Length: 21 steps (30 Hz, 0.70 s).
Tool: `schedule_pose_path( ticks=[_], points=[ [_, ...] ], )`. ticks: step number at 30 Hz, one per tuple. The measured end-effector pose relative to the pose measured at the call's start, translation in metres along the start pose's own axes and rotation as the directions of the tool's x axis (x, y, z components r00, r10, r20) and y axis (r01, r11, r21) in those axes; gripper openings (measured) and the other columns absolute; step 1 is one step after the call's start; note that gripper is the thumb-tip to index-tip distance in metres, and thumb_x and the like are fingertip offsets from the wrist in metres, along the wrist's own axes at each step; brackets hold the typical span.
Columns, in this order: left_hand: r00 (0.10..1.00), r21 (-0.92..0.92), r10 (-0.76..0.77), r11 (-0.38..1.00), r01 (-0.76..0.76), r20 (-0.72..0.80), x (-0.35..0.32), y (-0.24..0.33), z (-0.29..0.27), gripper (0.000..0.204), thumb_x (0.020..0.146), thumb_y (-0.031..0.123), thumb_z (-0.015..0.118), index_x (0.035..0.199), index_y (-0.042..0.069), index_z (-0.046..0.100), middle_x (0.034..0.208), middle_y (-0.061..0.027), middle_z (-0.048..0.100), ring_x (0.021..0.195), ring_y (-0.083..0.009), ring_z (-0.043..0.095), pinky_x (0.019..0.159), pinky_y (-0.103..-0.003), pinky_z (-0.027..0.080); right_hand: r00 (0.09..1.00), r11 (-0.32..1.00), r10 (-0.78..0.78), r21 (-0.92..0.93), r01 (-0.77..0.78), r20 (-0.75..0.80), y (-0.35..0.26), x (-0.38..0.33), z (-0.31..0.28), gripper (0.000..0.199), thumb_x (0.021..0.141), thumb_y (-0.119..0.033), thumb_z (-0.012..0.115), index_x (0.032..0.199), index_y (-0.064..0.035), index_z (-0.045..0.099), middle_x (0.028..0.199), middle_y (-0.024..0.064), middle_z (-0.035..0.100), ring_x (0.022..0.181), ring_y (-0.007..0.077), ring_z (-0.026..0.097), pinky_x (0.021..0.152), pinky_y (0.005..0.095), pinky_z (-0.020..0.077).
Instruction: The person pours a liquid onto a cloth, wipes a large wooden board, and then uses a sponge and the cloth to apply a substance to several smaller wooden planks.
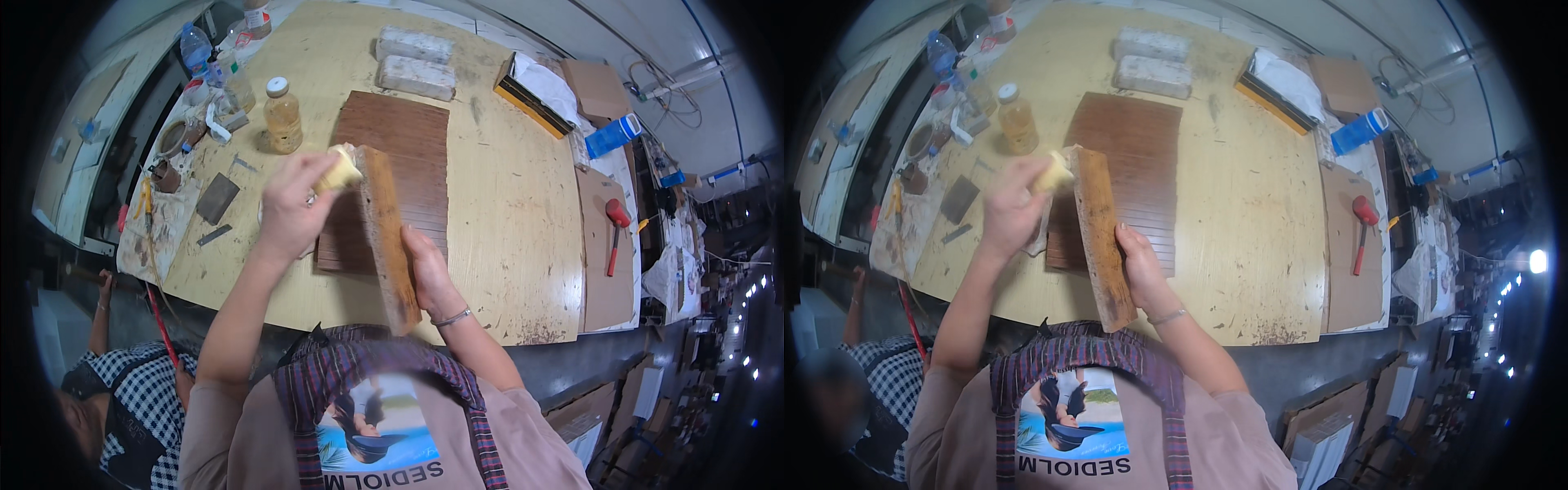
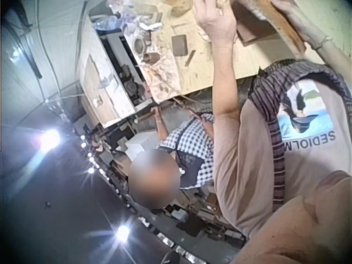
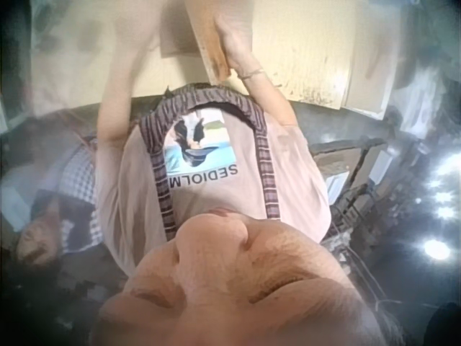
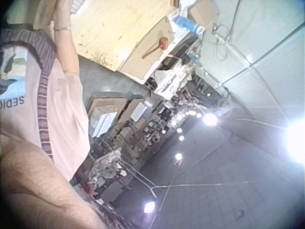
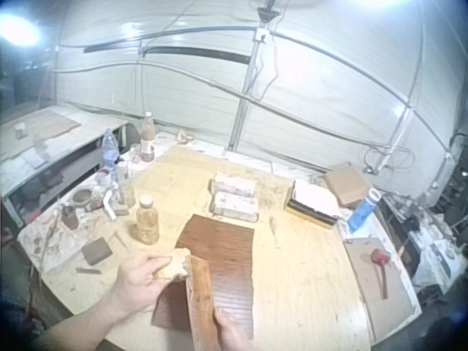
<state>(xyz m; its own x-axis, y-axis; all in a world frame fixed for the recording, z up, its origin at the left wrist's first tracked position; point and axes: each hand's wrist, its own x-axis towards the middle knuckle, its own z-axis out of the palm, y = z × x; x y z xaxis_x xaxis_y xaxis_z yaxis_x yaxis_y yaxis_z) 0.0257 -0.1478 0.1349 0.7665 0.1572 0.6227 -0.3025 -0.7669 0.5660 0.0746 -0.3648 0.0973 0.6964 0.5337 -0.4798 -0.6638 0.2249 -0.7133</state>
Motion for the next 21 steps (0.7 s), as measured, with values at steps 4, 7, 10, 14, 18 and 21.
schedule_pose_path(
  ticks=[4, 7, 10, 14, 18, 21],
  points=[
    [0.997, -0.232, 0.027, 0.973, -0.011, 0.069, -0.013, 0.052, 0.001, 0.040, 0.071, 0.005, 0.074, 0.111, 0.000, 0.067, 0.103, -0.0165, 0.065, 0.092, -0.0326, 0.064, 0.083, -0.041, 0.051, 0.721, 0.820, -0.069, 0.451, -0.352, 0.689, -0.002, 0.016, -0.012, 0.027, 0.099, -0.027, 0.044, 0.105, -0.0045, 0.060, 0.077, 0.0074, 0.061, 0.064, 0.0184, 0.060, 0.058, 0.0322, 0.0518],
    [0.918, -0.404, 0.356, 0.876, -0.262, 0.175, -0.014, 0.079, 0.018, 0.041, 0.070, 0.009, 0.073, 0.111, 0.003, 0.068, 0.100, -0.0163, 0.065, 0.088, -0.0310, 0.064, 0.082, -0.041, 0.052, 0.891, 0.736, 0.069, 0.580, -0.349, 0.448, 0.006, 0.026, -0.014, 0.028, 0.098, -0.029, 0.043, 0.096, -0.0065, 0.060, 0.063, 0.0047, 0.046, 0.054, 0.0173, 0.046, 0.047, 0.0292, 0.0393],
    [0.933, -0.221, 0.351, 0.919, -0.326, 0.081, 0.005, 0.065, 0.030, 0.040, 0.073, 0.009, 0.070, 0.112, 0.003, 0.066, 0.100, -0.0161, 0.063, 0.087, -0.0328, 0.062, 0.081, -0.042, 0.052, 0.950, 0.862, 0.053, 0.466, -0.199, 0.309, 0.027, 0.032, -0.010, 0.039, 0.097, -0.045, 0.044, 0.100, -0.0090, 0.059, 0.068, 0.0022, 0.049, 0.058, 0.0169, 0.047, 0.054, 0.0292, 0.0410],
    [0.998, -0.191, 0.046, 0.981, -0.040, 0.031, 0.011, 0.061, 0.028, 0.036, 0.074, 0.007, 0.070, 0.109, 0.003, 0.066, 0.101, -0.0152, 0.063, 0.088, -0.0321, 0.062, 0.078, -0.040, 0.051, 0.610, 0.683, -0.094, 0.497, -0.536, 0.787, 0.045, 0.043, -0.010, 0.045, 0.098, -0.055, 0.045, 0.104, -0.0112, 0.056, 0.075, 0.0007, 0.053, 0.062, 0.0160, 0.049, 0.060, 0.0314, 0.0440],
    [0.799, -0.405, 0.575, 0.783, -0.473, 0.178, 0.004, 0.085, 0.025, 0.040, 0.067, 0.009, 0.075, 0.107, 0.006, 0.068, 0.099, -0.0136, 0.067, 0.086, -0.0285, 0.064, 0.081, -0.043, 0.049, 0.885, 0.881, -0.145, 0.464, -0.088, 0.443, 0.048, 0.036, -0.013, 0.033, 0.104, -0.034, 0.036, 0.113, -0.0081, 0.054, 0.088, 0.0028, 0.052, 0.071, 0.0170, 0.048, 0.064, 0.0315, 0.0443],
    [0.961, -0.172, 0.227, 0.965, -0.200, 0.158, 0.024, 0.060, 0.029, 0.033, 0.075, 0.007, 0.071, 0.108, 0.004, 0.067, 0.102, -0.0131, 0.067, 0.092, -0.0312, 0.063, 0.084, -0.041, 0.049, 0.589, 0.662, -0.116, 0.504, -0.554, 0.800, 0.043, 0.027, -0.009, 0.036, 0.100, -0.041, 0.045, 0.109, -0.0073, 0.051, 0.073, 0.0028, 0.050, 0.060, 0.0153, 0.048, 0.057, 0.0294, 0.0398]
  ],
)
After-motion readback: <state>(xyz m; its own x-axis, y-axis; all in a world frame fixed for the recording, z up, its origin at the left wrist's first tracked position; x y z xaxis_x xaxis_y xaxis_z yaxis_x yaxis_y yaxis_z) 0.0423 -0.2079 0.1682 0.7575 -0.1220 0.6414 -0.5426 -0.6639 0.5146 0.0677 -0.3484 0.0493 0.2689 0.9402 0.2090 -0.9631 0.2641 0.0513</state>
